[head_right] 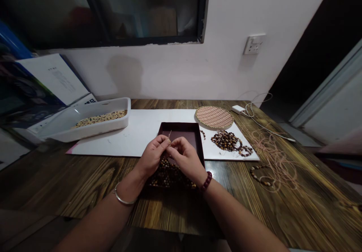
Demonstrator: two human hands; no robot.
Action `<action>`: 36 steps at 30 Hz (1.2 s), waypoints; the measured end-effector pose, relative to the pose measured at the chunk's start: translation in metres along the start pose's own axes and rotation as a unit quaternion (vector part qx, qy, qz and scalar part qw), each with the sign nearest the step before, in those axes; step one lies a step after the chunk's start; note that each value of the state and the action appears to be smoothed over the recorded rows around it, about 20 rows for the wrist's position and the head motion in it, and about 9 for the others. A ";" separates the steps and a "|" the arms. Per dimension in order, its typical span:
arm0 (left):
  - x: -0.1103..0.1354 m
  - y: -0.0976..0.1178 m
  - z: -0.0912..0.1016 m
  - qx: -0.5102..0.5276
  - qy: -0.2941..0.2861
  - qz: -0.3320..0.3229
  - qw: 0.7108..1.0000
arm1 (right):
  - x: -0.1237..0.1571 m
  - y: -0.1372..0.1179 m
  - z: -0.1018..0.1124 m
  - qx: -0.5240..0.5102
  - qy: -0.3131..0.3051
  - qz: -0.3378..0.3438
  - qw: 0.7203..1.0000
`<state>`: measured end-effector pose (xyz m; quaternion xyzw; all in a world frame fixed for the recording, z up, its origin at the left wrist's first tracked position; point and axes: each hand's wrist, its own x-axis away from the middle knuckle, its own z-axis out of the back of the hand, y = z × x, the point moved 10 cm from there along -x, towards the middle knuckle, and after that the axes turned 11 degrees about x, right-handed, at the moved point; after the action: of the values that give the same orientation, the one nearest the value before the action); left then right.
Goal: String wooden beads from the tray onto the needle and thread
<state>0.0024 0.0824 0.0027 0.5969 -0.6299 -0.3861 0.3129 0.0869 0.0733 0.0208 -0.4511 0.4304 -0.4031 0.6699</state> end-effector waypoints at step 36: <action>-0.002 -0.007 -0.005 0.047 -0.018 0.029 0.998 | 0.001 0.014 -0.002 -0.097 -0.010 -0.092 0.991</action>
<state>0.0106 0.0839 -0.0010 0.5855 -0.6696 -0.3578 0.2843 0.0876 0.0759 0.0071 -0.5558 0.4173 -0.4142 0.5876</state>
